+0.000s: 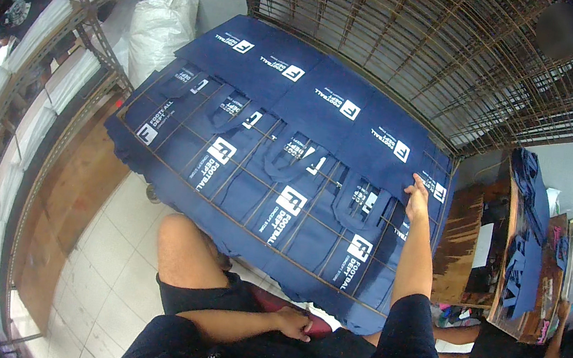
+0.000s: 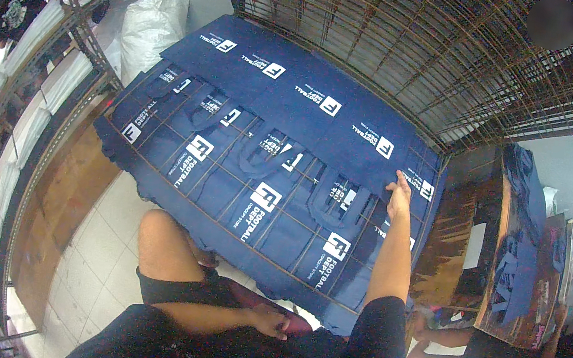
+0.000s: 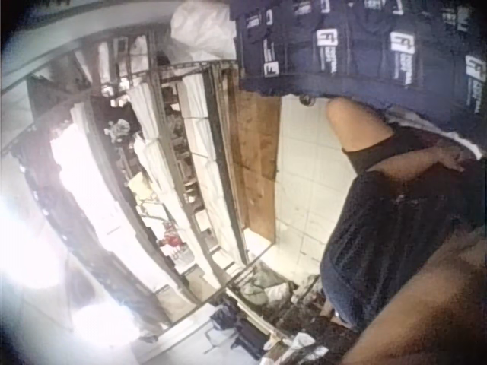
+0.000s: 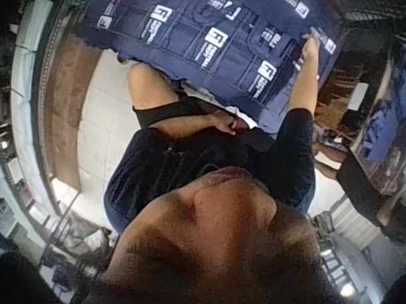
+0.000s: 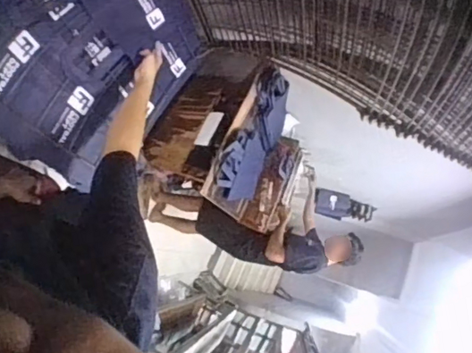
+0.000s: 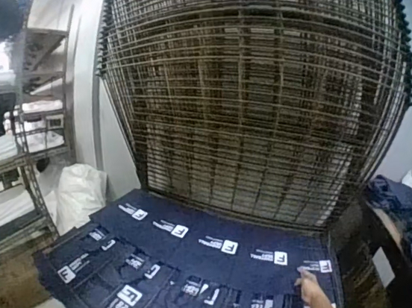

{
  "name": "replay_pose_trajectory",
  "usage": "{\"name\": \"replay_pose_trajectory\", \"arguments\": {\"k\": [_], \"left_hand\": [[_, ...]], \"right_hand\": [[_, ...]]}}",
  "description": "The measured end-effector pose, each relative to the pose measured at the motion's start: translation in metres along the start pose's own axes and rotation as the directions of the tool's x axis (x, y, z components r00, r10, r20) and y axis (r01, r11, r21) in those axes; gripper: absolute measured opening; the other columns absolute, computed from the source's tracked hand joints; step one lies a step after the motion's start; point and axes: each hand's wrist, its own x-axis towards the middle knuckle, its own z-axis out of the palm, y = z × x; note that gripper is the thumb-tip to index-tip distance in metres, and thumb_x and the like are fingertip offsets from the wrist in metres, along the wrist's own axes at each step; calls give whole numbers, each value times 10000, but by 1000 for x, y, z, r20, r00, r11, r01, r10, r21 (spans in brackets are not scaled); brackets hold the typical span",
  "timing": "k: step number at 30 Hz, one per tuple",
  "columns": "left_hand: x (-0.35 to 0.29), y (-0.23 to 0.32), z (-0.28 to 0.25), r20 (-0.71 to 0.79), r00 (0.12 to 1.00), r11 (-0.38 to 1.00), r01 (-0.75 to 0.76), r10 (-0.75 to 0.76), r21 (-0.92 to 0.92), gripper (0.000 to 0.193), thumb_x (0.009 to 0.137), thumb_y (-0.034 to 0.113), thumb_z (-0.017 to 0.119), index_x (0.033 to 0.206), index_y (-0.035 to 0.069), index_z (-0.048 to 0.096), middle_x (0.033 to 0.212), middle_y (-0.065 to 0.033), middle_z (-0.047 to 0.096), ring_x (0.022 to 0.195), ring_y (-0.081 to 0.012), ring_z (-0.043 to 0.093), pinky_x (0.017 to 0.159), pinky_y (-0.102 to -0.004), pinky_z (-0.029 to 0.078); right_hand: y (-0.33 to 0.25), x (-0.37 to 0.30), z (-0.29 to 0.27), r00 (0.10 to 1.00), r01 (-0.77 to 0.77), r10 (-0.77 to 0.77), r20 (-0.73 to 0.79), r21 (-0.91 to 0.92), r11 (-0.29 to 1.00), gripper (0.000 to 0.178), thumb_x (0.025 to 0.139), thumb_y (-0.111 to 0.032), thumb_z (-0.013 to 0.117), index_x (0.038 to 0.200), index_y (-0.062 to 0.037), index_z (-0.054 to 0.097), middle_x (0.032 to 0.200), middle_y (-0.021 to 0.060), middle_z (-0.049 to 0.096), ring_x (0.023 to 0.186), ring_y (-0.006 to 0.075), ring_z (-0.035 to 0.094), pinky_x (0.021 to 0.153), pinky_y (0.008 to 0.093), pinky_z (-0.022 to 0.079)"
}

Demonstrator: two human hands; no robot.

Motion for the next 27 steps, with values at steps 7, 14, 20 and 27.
{"name": "replay_pose_trajectory", "arguments": {"k": [7, 14, 20, 27], "left_hand": [[4, -5, 3, 12, 999, 999, -30, 29, 41, 525, 798, 655, 507, 989, 168, 554, 985, -95, 634, 970, -320, 600, 778, -471, 456], [6, -8, 5, -14, 999, 998, -44, 44, 37, 523, 801, 651, 504, 981, 163, 558, 988, -104, 633, 985, -321, 595, 785, -475, 451], [10, -13, 8, 18, 998, 998, -61, 61, 6, 528, 806, 648, 499, 986, 155, 562, 992, -111, 632, 995, -318, 592, 787, -477, 447], [1, 1, -3, 35, 999, 1000, 30, -30, 8, 462, 796, 579, 561, 979, 156, 584, 1003, -105, 633, 1016, -307, 588, 835, -448, 446]], "right_hand": [[-9, 1, 2, 999, 18, -22, -38, -106, 994, 698, 662, 76, 481, 1351, -12, 418, 1452, 176, 304, 1378, 262, 201, 1071, 342, 205], [-18, -11, 16, 998, 2, -13, -61, -171, 985, 700, 663, 50, 499, 1355, -19, 414, 1451, 168, 315, 1367, 271, 233, 1073, 350, 210], [-11, -4, 9, 996, 34, -52, -70, -245, 969, 720, 662, 1, 558, 1365, -57, 412, 1439, 164, 345, 1340, 285, 299, 1066, 365, 256], [-28, -50, 23, 848, 193, -504, -164, -791, 581, 528, 707, -87, 633, 1225, -43, 542, 1248, 166, 541, 1167, 304, 505, 990, 373, 377]]}}
